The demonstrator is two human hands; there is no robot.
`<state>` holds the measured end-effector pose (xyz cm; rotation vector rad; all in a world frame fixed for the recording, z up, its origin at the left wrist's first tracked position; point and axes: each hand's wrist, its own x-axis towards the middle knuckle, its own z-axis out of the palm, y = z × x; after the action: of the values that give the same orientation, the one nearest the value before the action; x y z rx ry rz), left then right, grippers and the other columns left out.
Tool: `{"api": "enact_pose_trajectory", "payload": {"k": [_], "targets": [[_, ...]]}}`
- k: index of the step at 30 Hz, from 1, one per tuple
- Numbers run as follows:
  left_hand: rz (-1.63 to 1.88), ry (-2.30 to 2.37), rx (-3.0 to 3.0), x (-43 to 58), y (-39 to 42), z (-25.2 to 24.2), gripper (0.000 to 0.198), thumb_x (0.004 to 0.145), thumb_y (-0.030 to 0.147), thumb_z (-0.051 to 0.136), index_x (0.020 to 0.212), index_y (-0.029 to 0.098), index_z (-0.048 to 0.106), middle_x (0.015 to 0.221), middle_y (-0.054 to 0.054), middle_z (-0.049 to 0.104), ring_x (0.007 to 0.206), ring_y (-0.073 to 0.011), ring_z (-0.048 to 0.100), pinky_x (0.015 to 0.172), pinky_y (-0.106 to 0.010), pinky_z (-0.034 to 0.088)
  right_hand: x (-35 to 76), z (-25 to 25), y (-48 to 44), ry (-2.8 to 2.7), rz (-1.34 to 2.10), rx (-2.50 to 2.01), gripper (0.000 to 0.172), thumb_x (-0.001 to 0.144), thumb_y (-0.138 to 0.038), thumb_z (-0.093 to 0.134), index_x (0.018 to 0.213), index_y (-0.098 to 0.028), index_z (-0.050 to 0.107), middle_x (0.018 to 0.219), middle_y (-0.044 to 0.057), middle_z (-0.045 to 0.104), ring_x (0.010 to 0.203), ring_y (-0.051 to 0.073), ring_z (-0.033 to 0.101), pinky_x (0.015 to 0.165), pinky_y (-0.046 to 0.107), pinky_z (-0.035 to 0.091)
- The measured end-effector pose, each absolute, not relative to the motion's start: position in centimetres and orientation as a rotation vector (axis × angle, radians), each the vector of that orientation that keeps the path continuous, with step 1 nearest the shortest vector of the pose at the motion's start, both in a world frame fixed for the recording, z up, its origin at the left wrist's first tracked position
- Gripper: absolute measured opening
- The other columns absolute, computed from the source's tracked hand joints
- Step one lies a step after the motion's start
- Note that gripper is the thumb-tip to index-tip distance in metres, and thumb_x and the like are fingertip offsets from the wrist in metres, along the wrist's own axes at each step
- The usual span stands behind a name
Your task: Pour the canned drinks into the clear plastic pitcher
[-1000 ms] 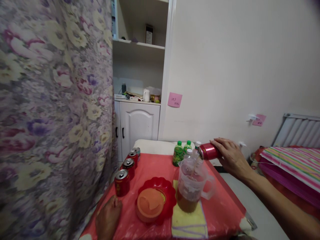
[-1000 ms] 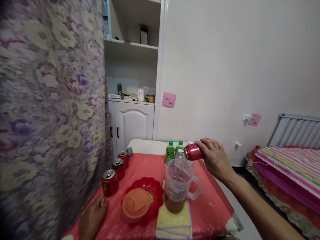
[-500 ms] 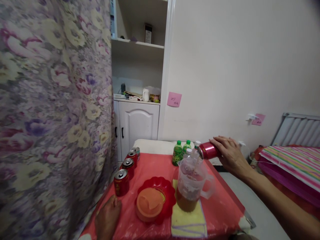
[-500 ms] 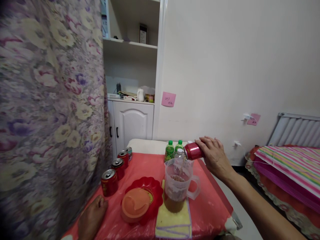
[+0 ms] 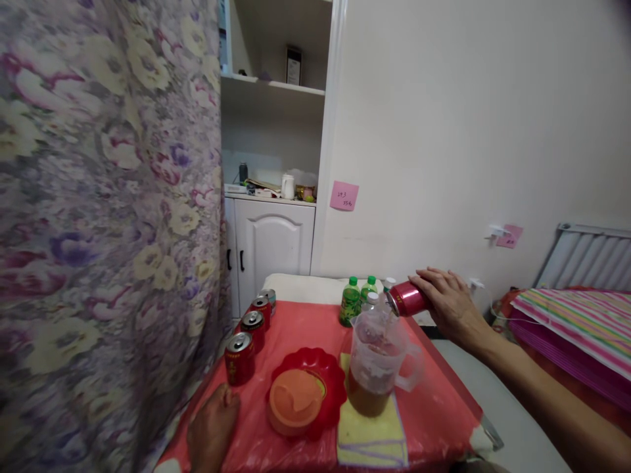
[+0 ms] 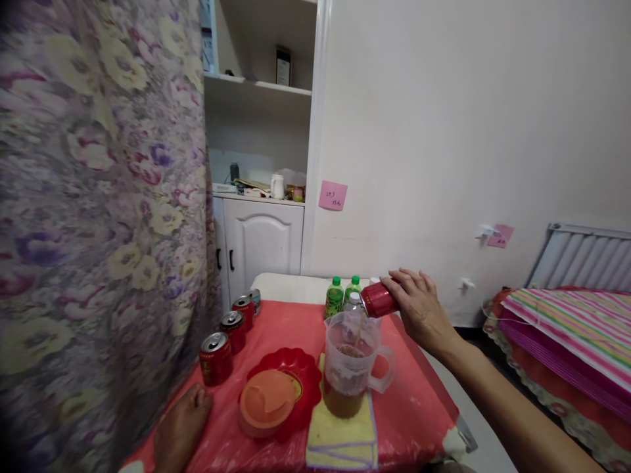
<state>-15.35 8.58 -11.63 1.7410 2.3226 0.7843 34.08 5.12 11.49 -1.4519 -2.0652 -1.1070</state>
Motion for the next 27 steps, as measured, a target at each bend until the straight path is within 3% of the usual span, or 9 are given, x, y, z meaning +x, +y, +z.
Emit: {"api": "enact_pose_trajectory", "payload": {"k": [14,22,27], "targets": [[0.788,2.324,1.705,-15.2,8.5,-11.4,0.024,0.09,0.037,0.035,0.069,0.026,0.039,0.071,-0.001,0.061,0.064,-0.0181,0.056,0.06,-0.03,0.028,32.1,11.7,4.8,-2.162,-1.089,-1.416,0.051,0.092,-0.005,0.042,0.139,-0.023,0.049,0.139,0.012,0.06,0.134,0.031,0.045,0.112,0.056,0.032],[0.802,2.328,1.679,-15.3,8.5,-11.6,0.024,0.09,0.036,0.034,0.07,0.026,0.042,0.075,-0.002,0.064,0.065,-0.0184,0.057,0.059,-0.029,0.029,31.0,11.9,4.6,-2.286,-1.041,-1.417,0.07,0.079,0.004,0.048,0.144,-0.023,0.046,0.145,0.011,0.055,0.139,0.033,0.039,0.115,0.058,0.028],[0.82,2.319,1.68,-15.3,8.4,-11.7,0.025,0.09,0.036,0.034,0.068,0.026,0.04,0.071,-0.001,0.061,0.064,-0.0179,0.056,0.059,-0.029,0.027,30.8,11.6,5.1,-2.34,-1.065,-1.391,0.072,0.081,0.005,0.045,0.146,-0.026,0.043,0.146,0.009,0.055,0.14,0.032,0.039,0.116,0.059,0.026]]}}
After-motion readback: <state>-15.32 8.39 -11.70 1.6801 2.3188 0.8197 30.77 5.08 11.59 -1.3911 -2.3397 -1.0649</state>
